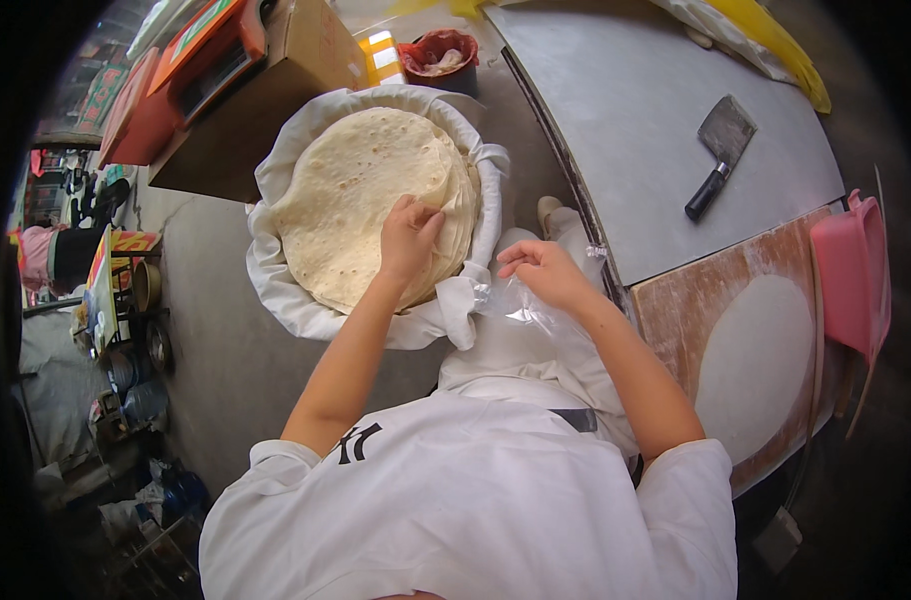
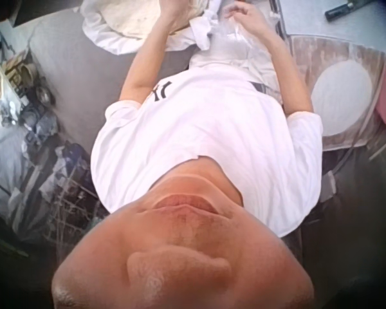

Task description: The person rolls out dough into thin circular sheets using a rolling pin on a wooden board, then transfers the sheets to a cooking surface. The person also packages finished flatbreads into plastic bags and hands them to a customer.

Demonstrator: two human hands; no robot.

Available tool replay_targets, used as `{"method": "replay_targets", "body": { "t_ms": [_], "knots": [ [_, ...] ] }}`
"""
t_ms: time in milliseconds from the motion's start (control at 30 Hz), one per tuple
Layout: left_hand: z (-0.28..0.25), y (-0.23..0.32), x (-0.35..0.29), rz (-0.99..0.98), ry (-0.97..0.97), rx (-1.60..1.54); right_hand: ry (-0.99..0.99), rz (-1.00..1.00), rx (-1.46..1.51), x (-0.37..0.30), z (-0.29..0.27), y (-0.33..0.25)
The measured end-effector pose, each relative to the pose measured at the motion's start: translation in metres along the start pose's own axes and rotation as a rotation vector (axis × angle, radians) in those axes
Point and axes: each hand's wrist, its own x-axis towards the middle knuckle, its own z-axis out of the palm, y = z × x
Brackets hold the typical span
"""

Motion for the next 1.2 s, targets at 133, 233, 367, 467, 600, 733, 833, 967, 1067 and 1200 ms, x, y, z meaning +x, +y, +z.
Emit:
{"method": "replay_targets", "body": {
  "t_ms": [133,233,367,467,600,733,833,967,1067,1200],
  "knots": [
    [-0.014,-0.022,0.002,-0.375,-0.039,-0.597,0.124,-0.271,0.016,0.032,0.017,-0.013],
    [-0.024,-0.024,0.001,-0.332,-0.056,-0.491,0.055,-0.322,0.092,0.073,0.037,-0.020],
    [-0.019,-0.033,0.002,-0.280,-0.024,-0.579,-0.119,-0.260,0.115,0.092,0.065,-0.013],
    [-0.018,0.003,0.000,-0.105,0.100,-0.262,-0.064,-0.229,-0.011,0.072,0.081,-0.017],
    [-0.015,0.003,-0.003,0.300,0.065,0.187,-0.169,-0.085,0.037,0.043,0.067,-0.009],
    [-0.011,0.024,-0.012,0.232,0.043,0.288,-0.142,-0.086,0.014,0.007,0.044,-0.009],
    [0.012,0.020,0.002,0.248,0.117,0.235,-0.063,-0.062,0.236,-0.009,0.032,0.000],
    [0.006,0.013,0.000,0.175,0.100,0.044,-0.014,-0.093,0.243,0.004,0.025,0.014],
    [-0.006,-0.001,-0.002,-0.037,0.116,-0.204,0.044,-0.187,0.213,0.018,0.031,0.000],
    [-0.045,-0.030,0.004,-0.245,0.150,-0.519,0.001,-0.244,0.188,0.035,0.044,-0.035]
  ]
}}
